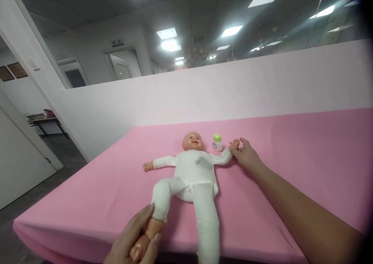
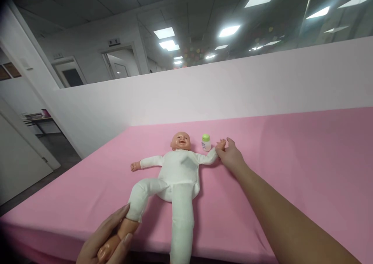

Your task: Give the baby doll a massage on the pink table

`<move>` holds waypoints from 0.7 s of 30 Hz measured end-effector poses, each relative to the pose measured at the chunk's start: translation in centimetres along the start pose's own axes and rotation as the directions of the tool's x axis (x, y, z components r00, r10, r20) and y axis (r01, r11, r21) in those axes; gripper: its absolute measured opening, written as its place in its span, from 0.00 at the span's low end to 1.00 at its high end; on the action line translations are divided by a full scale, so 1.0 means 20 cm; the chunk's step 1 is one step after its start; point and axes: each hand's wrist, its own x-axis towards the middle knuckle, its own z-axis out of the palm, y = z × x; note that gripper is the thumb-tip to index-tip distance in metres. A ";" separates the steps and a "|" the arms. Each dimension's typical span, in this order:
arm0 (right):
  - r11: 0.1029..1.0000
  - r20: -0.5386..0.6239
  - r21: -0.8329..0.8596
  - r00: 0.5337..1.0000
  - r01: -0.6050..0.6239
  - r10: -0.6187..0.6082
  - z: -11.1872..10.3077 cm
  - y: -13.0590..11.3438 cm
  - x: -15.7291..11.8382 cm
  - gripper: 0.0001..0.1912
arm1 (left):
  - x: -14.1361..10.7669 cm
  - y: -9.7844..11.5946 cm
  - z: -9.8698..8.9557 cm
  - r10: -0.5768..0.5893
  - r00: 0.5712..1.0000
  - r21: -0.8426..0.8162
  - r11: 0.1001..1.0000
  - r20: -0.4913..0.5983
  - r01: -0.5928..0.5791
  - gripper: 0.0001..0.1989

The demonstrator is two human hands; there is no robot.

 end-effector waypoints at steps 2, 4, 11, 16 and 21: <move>0.997 -0.042 -0.032 0.997 0.071 -0.072 0.02 -0.05 -0.03 0.50 | 0.05 0.02 0.02 0.034 0.999 -0.017 0.999 -0.037 -0.035 0.25; 0.986 -0.052 -0.016 0.985 0.164 -0.164 0.05 -0.10 -0.08 0.47 | 0.10 0.04 0.05 0.086 0.994 -0.033 0.996 -0.068 -0.088 0.25; 0.845 0.177 -0.087 0.843 0.527 -0.508 0.20 -0.21 -0.24 0.13 | 0.38 0.16 0.21 0.164 0.984 0.032 0.986 -0.076 -0.162 0.24; 0.682 0.380 -0.136 0.673 0.719 -0.634 0.22 -0.23 -0.27 0.18 | 0.56 0.21 0.32 0.150 0.989 0.093 0.984 0.003 -0.150 0.24; 0.627 0.459 -0.107 0.598 0.771 -0.657 0.21 -0.25 -0.27 0.28 | 0.62 0.20 0.35 0.103 0.987 0.089 0.989 0.125 -0.114 0.25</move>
